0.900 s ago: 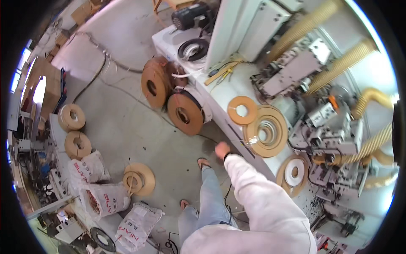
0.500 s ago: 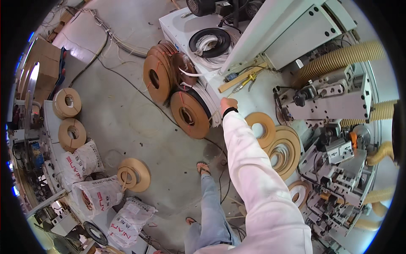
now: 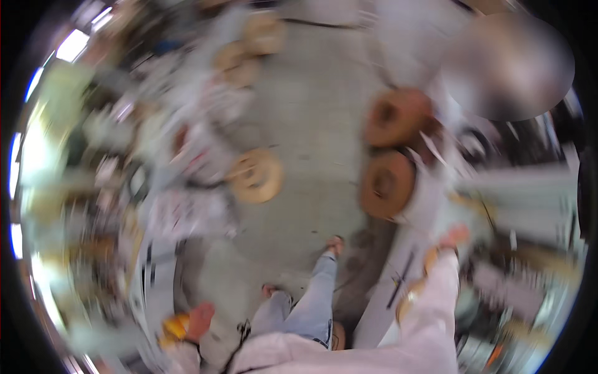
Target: The worker is performing maintenance and adjustments on an industrial edge-banding machine, including using a wrench and screwdriver to adjust internal components and cleaning debris.
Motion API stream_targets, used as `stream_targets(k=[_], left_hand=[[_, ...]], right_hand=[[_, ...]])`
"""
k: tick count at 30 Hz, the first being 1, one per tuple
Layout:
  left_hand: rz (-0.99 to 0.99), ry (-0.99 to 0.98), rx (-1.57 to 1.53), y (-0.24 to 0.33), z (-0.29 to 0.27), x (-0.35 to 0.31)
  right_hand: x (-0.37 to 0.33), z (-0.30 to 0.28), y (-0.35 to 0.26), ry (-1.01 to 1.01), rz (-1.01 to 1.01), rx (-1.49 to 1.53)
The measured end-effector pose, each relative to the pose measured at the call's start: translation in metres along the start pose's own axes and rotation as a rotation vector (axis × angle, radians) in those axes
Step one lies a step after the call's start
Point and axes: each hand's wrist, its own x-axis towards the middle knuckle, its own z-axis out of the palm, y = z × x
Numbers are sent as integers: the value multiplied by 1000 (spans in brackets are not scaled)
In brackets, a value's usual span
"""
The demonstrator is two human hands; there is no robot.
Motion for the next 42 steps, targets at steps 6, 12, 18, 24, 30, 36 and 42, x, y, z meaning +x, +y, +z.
stream_targets(k=[6,12,18,24,30,36,42], left_hand=[[-163,295,-24,-83,-47,-168],[-174,474,-269,-191,-16,-245],[-191,723,-1722,-270,-69,-335],[-127,1169,-2411,-381,-117,-411],[-253,1621,-2251,-446,-194,-440],[-270,1514,-2133,-512,-289,-434],[-628,1370,-1787,-613,-373,-474]], right_hand=[[-315,-91,-325,-267,320,1590],[-606,-208,-516,-790,-432,1191],[-865,-341,-666,-1386,-1507,590],[-1075,-408,-709,-1595,-2102,120],[-1226,-412,-792,-1478,-2266,113],[-1399,-406,-875,-1416,-2585,395],[-1526,-354,-970,-1608,-1706,-92]])
